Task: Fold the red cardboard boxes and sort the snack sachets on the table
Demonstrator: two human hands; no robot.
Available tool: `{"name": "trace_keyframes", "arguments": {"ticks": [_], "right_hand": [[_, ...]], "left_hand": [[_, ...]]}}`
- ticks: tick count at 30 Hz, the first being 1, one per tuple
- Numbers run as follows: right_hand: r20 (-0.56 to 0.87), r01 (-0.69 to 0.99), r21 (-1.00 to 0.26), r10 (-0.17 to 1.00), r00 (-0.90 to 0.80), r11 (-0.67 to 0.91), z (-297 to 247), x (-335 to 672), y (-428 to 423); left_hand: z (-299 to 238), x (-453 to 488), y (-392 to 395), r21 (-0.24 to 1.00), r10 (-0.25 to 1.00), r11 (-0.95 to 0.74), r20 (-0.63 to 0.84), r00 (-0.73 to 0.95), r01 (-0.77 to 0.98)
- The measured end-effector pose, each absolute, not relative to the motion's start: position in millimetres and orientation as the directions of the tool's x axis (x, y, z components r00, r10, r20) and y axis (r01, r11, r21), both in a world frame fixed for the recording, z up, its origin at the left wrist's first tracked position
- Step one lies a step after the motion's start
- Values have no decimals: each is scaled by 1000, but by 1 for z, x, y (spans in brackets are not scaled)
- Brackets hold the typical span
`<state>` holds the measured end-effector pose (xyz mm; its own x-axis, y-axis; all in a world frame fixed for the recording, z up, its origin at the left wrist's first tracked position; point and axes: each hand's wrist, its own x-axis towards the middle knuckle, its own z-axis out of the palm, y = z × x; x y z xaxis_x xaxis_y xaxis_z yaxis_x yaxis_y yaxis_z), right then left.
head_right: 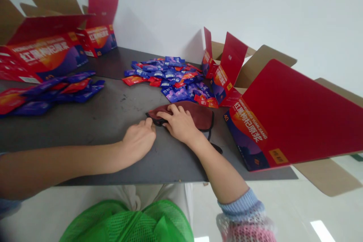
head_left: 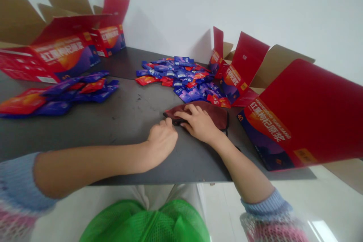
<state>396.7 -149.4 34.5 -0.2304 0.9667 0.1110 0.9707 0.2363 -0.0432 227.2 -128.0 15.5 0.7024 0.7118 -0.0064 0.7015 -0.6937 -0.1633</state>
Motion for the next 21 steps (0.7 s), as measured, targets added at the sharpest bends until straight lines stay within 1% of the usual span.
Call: {"name": "trace_keyframes", "arguments": {"ticks": [2, 5, 7, 11, 13, 14, 17, 19, 21], "right_hand": [[107, 985, 2, 979, -171, 172, 36, 398, -147], [113, 997, 6, 990, -81, 81, 35, 406, -142], [99, 999, -21, 994, -35, 37, 34, 415, -139], [57, 995, -95, 998, 22, -17, 35, 433, -134], [51, 993, -115, 998, 44, -38, 35, 438, -132], [52, 992, -118, 997, 60, -54, 35, 439, -131], [86, 987, -113, 988, 126, -117, 31, 441, -129], [147, 982, -111, 975, 167, -152, 27, 442, -129], [212, 978, -135, 959, 186, -160, 24, 445, -130]], "left_hand": [[17, 228, -127, -151, 704, -706, -36, 710, 692], [17, 225, -130, -139, 654, -752, -29, 756, 645], [16, 223, -135, -151, 624, -769, 28, 781, 621], [16, 222, -134, -172, 573, -779, 198, 795, 604], [14, 224, -126, -149, 585, -761, 263, 767, 631], [13, 225, -120, -131, 609, -744, 267, 747, 655], [7, 229, -104, -95, 660, -729, 165, 733, 678], [3, 230, -97, -90, 639, -759, 87, 764, 645], [2, 231, -96, -97, 613, -783, 45, 789, 615]]}}
